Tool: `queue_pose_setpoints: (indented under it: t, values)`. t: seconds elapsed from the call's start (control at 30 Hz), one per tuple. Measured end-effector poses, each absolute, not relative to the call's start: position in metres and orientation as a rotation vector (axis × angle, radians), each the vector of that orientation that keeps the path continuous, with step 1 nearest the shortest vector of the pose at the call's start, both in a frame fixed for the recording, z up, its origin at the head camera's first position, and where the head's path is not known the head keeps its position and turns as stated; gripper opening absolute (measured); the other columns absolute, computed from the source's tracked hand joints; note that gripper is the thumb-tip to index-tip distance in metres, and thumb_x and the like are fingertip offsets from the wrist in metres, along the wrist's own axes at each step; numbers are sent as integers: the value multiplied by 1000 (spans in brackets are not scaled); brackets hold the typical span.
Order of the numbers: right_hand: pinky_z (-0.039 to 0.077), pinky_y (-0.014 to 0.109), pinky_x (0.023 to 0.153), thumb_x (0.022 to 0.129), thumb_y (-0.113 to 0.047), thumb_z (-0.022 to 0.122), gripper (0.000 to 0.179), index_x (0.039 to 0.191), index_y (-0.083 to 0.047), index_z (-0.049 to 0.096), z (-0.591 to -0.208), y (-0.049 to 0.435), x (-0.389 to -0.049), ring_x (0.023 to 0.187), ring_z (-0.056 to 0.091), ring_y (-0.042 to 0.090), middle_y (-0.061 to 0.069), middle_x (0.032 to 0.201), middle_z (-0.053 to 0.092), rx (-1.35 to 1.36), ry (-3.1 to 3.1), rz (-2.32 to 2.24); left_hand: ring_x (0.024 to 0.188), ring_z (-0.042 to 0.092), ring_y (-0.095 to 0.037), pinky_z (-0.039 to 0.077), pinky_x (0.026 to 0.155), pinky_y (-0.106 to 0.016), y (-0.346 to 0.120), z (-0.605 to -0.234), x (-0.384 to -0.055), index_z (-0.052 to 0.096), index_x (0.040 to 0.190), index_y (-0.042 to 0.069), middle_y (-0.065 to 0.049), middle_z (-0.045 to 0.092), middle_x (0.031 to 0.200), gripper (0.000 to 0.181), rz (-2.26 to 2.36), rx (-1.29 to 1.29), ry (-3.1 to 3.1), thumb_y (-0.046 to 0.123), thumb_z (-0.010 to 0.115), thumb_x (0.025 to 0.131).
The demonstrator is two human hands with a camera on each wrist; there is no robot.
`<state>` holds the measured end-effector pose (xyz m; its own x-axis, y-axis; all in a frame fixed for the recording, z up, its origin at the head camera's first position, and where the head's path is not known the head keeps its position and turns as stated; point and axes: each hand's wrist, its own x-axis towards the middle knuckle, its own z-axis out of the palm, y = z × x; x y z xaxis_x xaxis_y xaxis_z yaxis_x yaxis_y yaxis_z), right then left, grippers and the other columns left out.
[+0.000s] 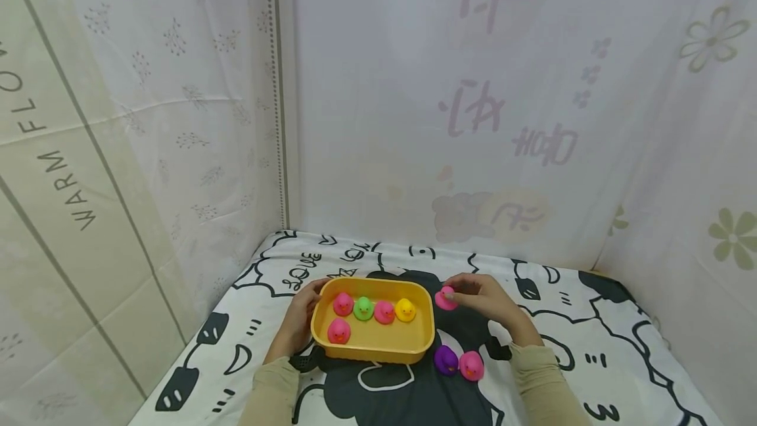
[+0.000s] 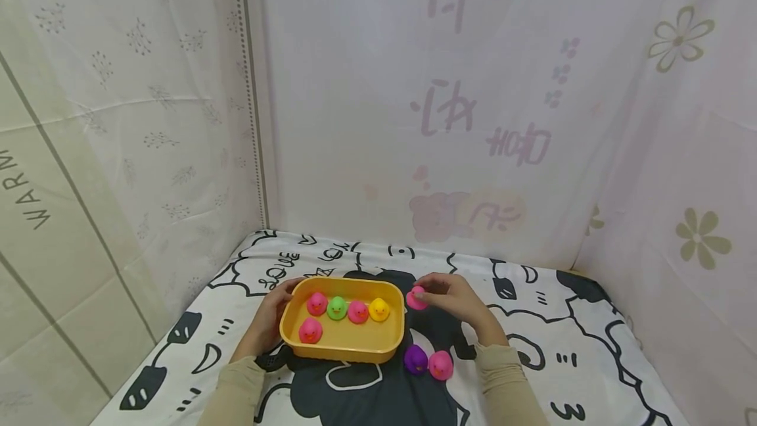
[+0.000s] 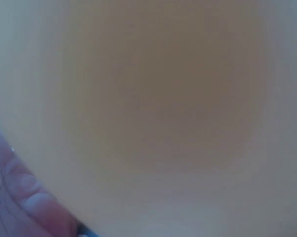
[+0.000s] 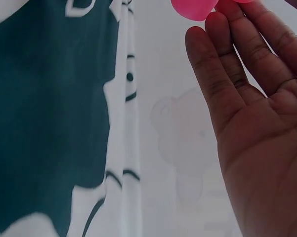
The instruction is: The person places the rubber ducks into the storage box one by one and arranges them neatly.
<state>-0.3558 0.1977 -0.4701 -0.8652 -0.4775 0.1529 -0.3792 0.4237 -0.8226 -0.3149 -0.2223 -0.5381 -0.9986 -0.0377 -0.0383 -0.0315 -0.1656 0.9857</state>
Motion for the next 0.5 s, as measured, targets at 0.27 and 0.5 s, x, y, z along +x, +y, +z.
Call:
queue_pose_setpoints:
  t: [0.27, 0.5]
  values:
    - [58, 35, 84, 89, -33, 76, 27, 113, -21, 73, -457, 161, -364, 99, 70, 22, 1, 109, 71, -882, 2489, -1428, 125, 53, -33, 46, 105, -42, -221, -539, -315, 55, 140, 9, -11, 53, 142, 52, -2412, 58, -2004, 12, 39, 90]
    - [56, 32, 88, 90, -30, 74, 25, 112, -18, 74, -451, 125, -367, 97, 69, 18, -2, 105, 72, -1010, 2440, -1335, 122, 54, -33, 49, 102, -39, -222, -540, -317, 56, 138, 7, -13, 55, 139, 52, -2420, 66, -1986, 11, 41, 88]
